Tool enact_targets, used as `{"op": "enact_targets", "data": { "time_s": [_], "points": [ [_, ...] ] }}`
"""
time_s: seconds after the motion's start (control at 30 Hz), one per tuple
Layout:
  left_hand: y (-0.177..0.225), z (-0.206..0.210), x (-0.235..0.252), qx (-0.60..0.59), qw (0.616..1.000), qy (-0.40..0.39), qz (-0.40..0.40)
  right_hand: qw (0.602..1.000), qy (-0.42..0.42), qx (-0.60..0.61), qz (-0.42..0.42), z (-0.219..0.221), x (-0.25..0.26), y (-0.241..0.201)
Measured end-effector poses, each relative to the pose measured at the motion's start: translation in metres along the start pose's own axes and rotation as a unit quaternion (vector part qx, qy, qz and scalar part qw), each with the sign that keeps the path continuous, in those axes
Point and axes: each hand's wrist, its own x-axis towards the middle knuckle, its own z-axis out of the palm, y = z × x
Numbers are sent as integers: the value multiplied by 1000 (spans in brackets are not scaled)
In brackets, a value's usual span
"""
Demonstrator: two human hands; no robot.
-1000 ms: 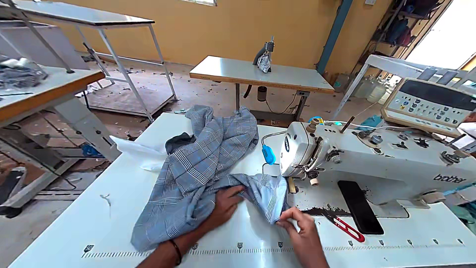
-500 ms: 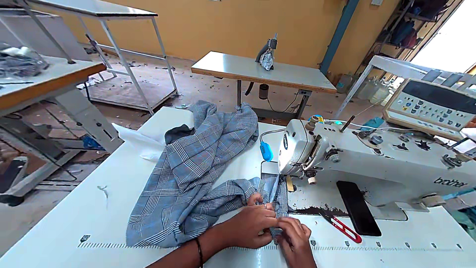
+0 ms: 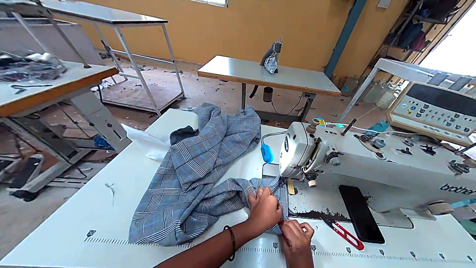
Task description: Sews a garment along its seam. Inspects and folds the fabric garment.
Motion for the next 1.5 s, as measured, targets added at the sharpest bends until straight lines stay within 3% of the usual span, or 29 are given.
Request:
{"op": "enact_targets", "data": {
  "time_s": [0.3,0.63,0.73,0.9,0.97,1.1,1.27,1.5],
  "points": [
    [19,-1,21,-87,992,-44,-83,1000,7,-1,-1,2,0,0],
    [11,12,41,-9,994,87,-62,997,-31,38,64,0,2,-2],
    [2,21,38,38,991,130,-9,998,-7,9,65,3,1,-5],
    [-36,34,18,63,955,169,234,996,-18,14,81,-3,-2,-8],
    [-49,37,10,60,937,183,291,994,-42,25,94,-9,-3,-10],
    [-54,42,6,75,926,214,301,987,-84,46,131,-17,-4,-18],
    [-60,51,20,122,884,307,330,982,-89,58,153,-12,1,-15],
    [-62,36,40,109,897,282,321,986,-61,61,144,9,16,2]
  ]
}}
